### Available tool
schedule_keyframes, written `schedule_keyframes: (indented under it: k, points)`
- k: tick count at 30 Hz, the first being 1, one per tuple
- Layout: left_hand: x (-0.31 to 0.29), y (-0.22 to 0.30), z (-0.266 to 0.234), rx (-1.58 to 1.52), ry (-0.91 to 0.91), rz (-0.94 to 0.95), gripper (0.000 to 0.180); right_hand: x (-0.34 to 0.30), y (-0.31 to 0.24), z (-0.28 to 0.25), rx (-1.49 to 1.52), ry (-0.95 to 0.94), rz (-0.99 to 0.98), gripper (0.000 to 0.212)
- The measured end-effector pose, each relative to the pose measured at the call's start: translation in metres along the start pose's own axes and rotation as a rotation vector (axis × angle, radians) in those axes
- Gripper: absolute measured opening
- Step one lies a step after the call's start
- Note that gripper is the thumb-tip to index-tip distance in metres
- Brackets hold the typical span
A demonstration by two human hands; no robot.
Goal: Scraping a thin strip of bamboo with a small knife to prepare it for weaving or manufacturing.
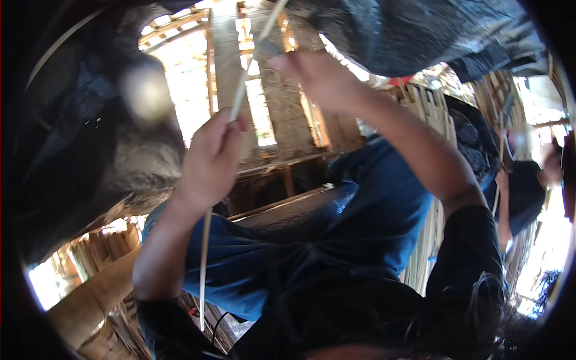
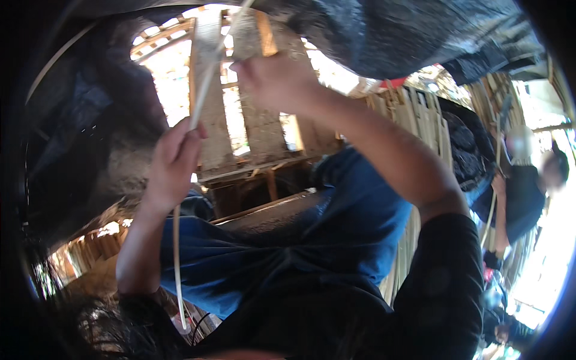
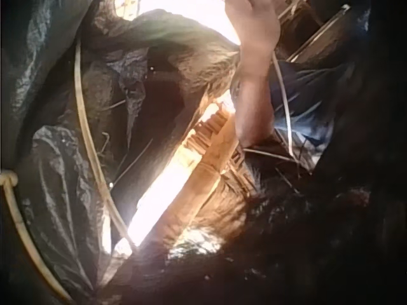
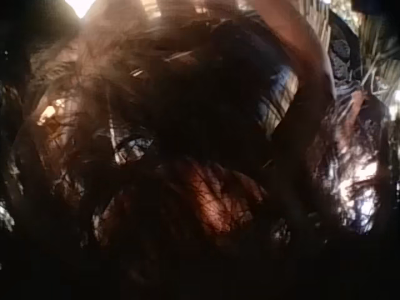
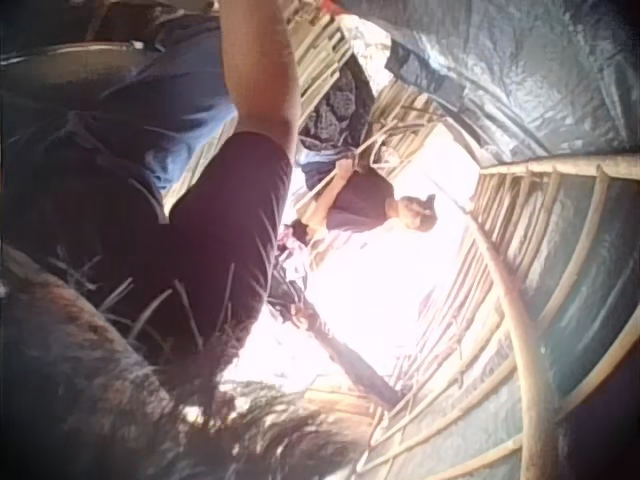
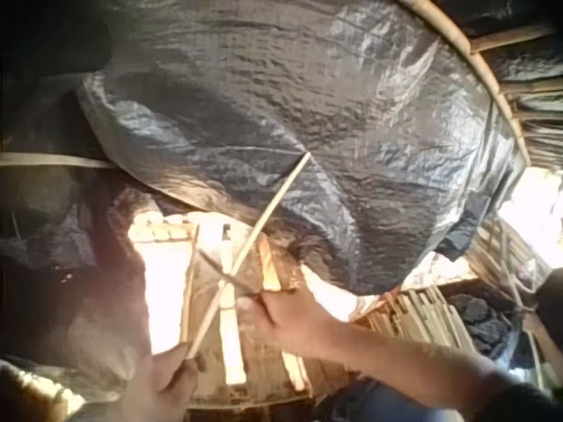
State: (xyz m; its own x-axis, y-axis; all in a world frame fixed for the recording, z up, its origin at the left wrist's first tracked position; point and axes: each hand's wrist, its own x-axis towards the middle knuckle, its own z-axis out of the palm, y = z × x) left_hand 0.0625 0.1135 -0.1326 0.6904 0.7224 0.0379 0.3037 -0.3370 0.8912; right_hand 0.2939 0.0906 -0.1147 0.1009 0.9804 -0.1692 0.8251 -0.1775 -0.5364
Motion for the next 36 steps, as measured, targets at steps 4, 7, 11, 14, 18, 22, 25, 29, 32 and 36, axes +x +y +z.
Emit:
schedule_keyframes:
  k: [4,7,11,14,18,22,25,29,32,36]
  points:
    - [-0.003,0.005,0.005,0.038,0.022,-0.004,0.010,-0.037,-0.010,0.033,-0.014,-0.027,-0.186,0.048]
    - [0.003,0.007,0.000,0.069,0.031,0.024,0.010,-0.031,-0.015,0.025,0.034,-0.007,-0.230,0.039]
    - [0.005,0.005,0.004,0.071,0.057,0.068,0.010,-0.031,-0.008,0.031,-0.069,0.059,-0.242,0.038]
    - [0.003,0.009,0.003,0.068,0.024,0.029,0.013,-0.008,0.002,0.013,-0.096,0.126,-0.086,0.042]
    - [0.001,0.004,0.006,0.057,0.035,0.030,0.012,-0.024,-0.005,0.023,-0.089,0.132,-0.186,0.042]
    - [0.004,0.004,0.006,0.125,0.073,0.058,0.011,-0.008,-0.001,0.003,-0.094,0.107,-0.224,0.041]
    - [0.003,0.008,0.008,0.148,0.075,0.087,0.010,-0.025,-0.003,0.025,-0.175,0.132,-0.258,0.040]
    - [0.005,0.012,0.006,0.189,0.034,0.037,0.009,-0.008,0.002,0.007,-0.123,0.097,-0.118,0.045]
    - [0.000,0.001,0.014,0.172,0.091,0.168,0.009,-0.019,-0.009,0.004,-0.199,0.023,-0.117,0.044]
    - [0.002,0.008,0.010,0.173,0.075,0.054,0.009,-0.009,-0.017,-0.010,-0.123,-0.104,0.046,0.045]
